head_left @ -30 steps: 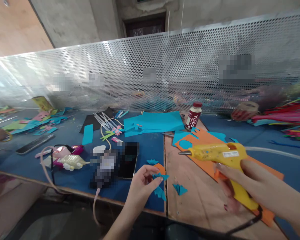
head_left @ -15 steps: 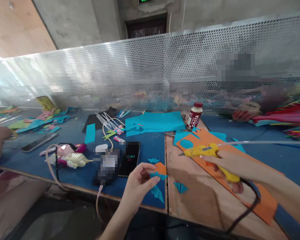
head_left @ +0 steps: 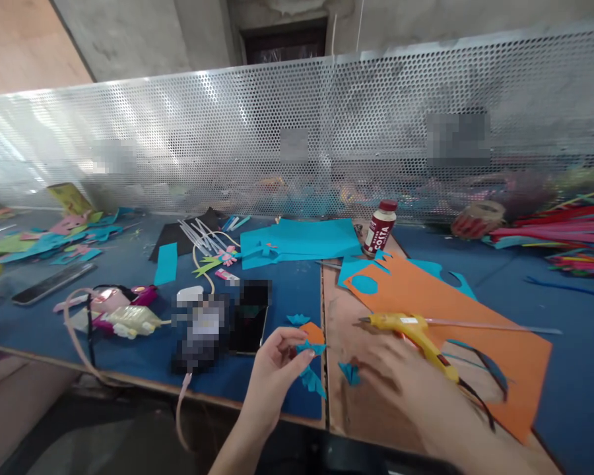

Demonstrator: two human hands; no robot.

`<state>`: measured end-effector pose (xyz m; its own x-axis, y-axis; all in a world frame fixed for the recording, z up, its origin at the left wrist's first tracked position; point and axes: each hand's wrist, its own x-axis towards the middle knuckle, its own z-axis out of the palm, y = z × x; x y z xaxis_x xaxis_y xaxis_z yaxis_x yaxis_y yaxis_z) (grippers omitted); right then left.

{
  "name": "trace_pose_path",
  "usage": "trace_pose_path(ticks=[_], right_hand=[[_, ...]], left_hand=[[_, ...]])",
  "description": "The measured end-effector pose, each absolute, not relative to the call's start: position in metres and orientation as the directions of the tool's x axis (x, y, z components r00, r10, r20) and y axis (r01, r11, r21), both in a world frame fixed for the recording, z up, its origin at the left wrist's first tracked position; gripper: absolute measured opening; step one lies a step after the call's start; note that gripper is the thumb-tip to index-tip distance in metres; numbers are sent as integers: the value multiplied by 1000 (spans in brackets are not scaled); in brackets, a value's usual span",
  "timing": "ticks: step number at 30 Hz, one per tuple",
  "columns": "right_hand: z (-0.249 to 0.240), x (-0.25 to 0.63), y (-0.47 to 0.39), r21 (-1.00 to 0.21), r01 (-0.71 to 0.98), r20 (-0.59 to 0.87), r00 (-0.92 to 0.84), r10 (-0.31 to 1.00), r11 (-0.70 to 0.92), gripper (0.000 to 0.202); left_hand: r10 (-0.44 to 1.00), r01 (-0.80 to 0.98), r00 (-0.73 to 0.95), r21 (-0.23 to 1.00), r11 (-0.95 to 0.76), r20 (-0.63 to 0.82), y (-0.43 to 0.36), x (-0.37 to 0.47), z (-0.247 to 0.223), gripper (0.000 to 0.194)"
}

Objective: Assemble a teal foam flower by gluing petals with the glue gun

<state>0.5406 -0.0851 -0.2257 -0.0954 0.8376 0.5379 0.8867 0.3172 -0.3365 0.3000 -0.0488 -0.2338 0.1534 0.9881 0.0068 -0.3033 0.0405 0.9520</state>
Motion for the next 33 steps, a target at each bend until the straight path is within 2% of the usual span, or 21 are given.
trace_pose_path(ticks=[2,4,6,9,12,15,18,21,25,29,31,33], right_hand=[[-235,517,-90,-292,879,521,-184,833,377,11],[-240,506,-92,-244,884,497,-239,835,398,19],[-244,504,-91,-273,884,447,-232,864,379,19],[-251,510,-90,-458,850,342,-101,934,260,9],[-258,511,-91,-664,741,173,23,985,99,4],[-257,503,-93,-814,582,42,72,997,-8,8],[-244,491,-95,-928,371,-2,72,997,-28,17],[-231,483,-95,-978,207,-24,47,999,-33,23],[-225,479,-96,-995,100,-18,45,999,-22,26],[-231,475,-97,-999,-5,50,67,996,50,21],[-234,473,-99,-996,-3,91,105,990,92,17],[-237,472,-101,-986,76,156,139,978,147,13]], left_hand=[[988,-297,153,954,46,0,-49,299,-236,24],[988,-288,154,956,51,-6,-50,298,-239,24],[988,-274,151,961,45,-3,-50,297,-241,24],[991,-247,133,969,23,11,-50,297,-243,24],[991,-212,133,977,10,19,-50,297,-242,23],[989,-181,144,983,-1,27,-51,298,-241,22],[991,-161,131,987,-9,31,-51,298,-241,21],[993,-151,110,988,-24,41,-51,297,-243,21],[991,-164,123,986,-38,59,-52,296,-243,20],[986,-201,159,979,-23,56,-55,295,-240,20],[984,-237,169,971,-6,47,-56,294,-239,20],[986,-276,160,961,7,39,-56,293,-238,20]])
